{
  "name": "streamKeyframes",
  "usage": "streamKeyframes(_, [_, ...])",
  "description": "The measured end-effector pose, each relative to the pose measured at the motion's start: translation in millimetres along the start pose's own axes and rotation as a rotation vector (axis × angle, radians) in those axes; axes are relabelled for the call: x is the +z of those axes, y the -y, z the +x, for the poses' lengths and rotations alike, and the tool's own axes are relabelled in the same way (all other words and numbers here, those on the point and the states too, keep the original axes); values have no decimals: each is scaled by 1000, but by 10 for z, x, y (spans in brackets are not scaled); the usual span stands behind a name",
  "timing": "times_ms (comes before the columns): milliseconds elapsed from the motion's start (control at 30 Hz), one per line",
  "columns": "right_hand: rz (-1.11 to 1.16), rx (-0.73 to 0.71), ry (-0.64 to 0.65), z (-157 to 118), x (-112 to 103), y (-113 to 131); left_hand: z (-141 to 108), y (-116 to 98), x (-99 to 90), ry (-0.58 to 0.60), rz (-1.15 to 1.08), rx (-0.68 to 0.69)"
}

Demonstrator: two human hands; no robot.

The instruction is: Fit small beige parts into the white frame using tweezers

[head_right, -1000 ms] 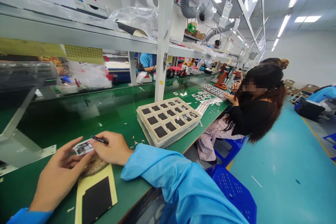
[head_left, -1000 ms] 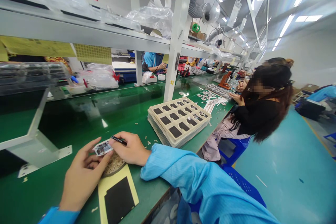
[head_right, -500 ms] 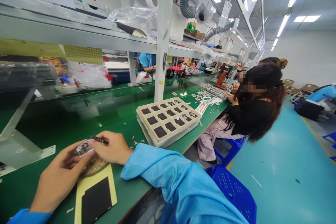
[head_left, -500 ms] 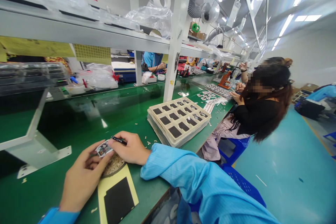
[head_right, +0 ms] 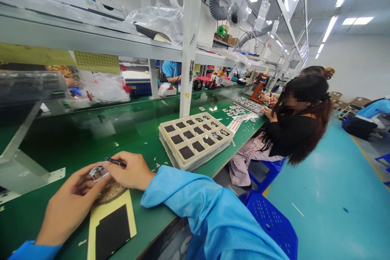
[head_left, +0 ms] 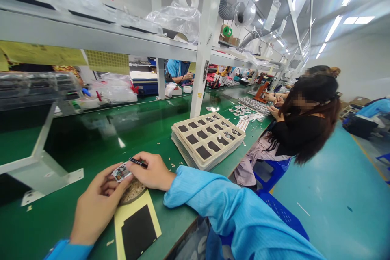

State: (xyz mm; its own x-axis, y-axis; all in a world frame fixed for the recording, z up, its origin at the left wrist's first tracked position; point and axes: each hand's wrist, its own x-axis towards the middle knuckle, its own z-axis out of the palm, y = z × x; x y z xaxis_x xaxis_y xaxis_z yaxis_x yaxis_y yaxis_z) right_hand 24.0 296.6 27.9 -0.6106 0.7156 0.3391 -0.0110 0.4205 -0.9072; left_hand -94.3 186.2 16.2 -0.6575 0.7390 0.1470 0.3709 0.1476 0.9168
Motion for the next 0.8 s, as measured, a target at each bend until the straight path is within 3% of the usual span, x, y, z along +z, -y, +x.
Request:
streamKeyframes(233, [13, 8, 6, 0, 10, -1, -39, -128, -23, 6, 70, 7])
streamKeyframes(800, [8, 10, 17, 0, 2, 10, -40, -143, -11, 5, 60, -6])
